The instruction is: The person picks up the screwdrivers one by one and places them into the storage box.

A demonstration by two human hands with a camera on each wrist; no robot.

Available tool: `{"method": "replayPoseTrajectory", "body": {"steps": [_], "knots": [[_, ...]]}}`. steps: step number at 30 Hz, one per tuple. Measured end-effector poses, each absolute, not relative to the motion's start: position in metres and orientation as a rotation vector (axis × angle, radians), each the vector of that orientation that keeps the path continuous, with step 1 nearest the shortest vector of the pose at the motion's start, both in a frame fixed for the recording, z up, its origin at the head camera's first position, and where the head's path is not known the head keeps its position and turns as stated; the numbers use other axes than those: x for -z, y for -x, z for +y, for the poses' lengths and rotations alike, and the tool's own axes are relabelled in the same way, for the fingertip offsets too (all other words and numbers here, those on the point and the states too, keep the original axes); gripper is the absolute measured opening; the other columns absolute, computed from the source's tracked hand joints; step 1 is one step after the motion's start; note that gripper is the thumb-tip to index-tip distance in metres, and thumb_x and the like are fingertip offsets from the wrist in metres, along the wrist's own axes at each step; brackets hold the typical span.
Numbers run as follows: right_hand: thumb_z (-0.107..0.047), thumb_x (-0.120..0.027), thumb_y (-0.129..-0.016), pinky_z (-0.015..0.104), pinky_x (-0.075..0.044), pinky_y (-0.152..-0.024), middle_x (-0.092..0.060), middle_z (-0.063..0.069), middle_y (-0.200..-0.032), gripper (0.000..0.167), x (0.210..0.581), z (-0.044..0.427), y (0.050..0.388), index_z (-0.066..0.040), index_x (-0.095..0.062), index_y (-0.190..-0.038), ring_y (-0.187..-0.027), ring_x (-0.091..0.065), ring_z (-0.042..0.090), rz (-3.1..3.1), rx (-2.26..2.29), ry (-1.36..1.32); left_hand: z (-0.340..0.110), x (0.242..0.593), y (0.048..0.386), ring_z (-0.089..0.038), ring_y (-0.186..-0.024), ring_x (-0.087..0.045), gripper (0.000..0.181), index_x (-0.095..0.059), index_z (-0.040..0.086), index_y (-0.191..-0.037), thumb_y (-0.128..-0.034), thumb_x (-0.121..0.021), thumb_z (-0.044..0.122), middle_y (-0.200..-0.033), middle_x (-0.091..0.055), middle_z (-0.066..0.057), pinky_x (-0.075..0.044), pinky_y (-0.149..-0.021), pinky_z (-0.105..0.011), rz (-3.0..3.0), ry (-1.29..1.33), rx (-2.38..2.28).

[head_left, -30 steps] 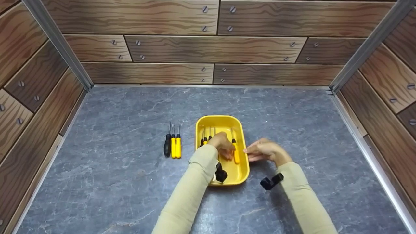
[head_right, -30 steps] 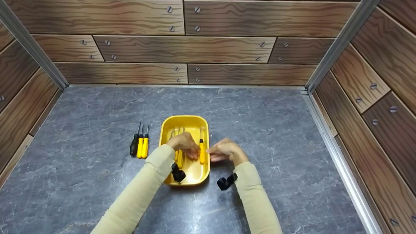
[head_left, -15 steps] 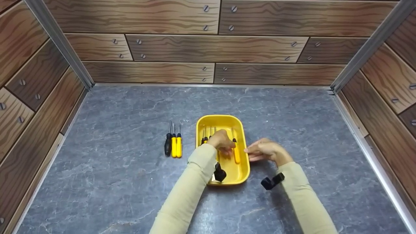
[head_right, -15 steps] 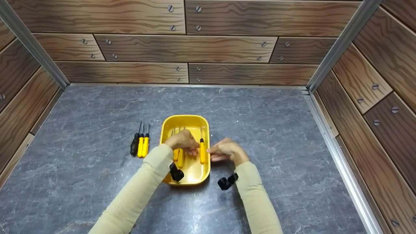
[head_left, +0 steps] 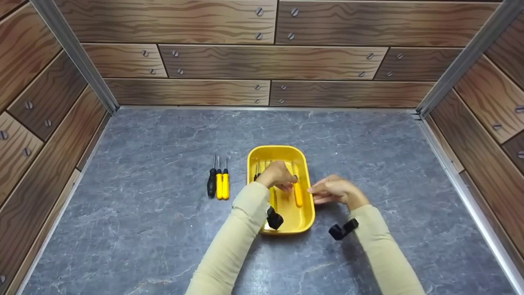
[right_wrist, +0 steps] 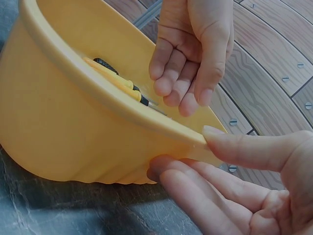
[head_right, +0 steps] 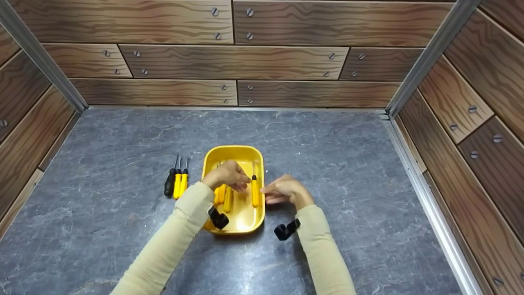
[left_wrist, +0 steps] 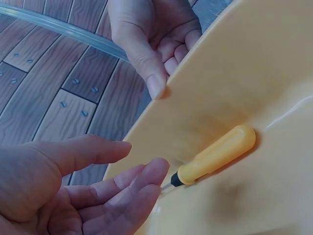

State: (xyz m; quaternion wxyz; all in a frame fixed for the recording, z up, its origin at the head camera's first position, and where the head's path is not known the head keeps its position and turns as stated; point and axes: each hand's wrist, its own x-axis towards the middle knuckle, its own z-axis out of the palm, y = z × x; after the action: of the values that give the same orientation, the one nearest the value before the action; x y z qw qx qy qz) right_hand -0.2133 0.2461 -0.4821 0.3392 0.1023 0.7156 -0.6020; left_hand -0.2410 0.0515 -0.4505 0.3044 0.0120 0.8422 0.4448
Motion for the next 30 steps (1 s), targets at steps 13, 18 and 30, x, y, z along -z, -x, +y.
{"method": "replayPoseTrajectory", "body": {"steps": [13, 18, 30], "knots": [[-0.005, -0.067, -0.087, 0.024, -0.063, -0.069, -0.073, 0.001, -0.071, 0.019, 0.482, 0.246, 0.213, 0.006, -0.065, -0.102, -0.066, -0.071, 0.01, 1.876, 1.569, -0.29, 0.034, 0.442, 0.231, -0.037, -0.093, -0.072, 0.023, -0.07, -0.01, -0.102, -0.0899, -0.066, 0.01, -0.097, -0.072, -0.027, -0.06, -0.086, -0.043, 2.241, -0.154, -1.283], [-0.004, -0.067, -0.086, 0.025, -0.063, -0.07, -0.073, 0.001, -0.071, 0.01, 0.483, 0.246, 0.213, 0.002, -0.067, -0.095, -0.066, -0.071, 0.01, 1.87, 1.581, -0.293, 0.028, 0.441, 0.226, -0.04, -0.094, -0.071, 0.022, -0.07, -0.009, -0.1, -0.0901, -0.066, 0.01, -0.096, -0.073, -0.027, -0.06, -0.085, -0.044, 2.247, -0.187, -1.34], [-0.005, -0.067, -0.087, 0.026, -0.063, -0.071, -0.074, 0.001, -0.072, 0.004, 0.483, 0.245, 0.212, -0.003, -0.069, -0.089, -0.068, -0.071, 0.011, 1.86, 1.597, -0.291, 0.013, 0.446, 0.22, -0.02, -0.073, -0.075, 0.019, -0.072, -0.002, -0.095, -0.0918, -0.064, 0.014, -0.087, -0.075, -0.019, -0.063, -0.069, -0.027, 2.21, -0.276, -1.496]]}}
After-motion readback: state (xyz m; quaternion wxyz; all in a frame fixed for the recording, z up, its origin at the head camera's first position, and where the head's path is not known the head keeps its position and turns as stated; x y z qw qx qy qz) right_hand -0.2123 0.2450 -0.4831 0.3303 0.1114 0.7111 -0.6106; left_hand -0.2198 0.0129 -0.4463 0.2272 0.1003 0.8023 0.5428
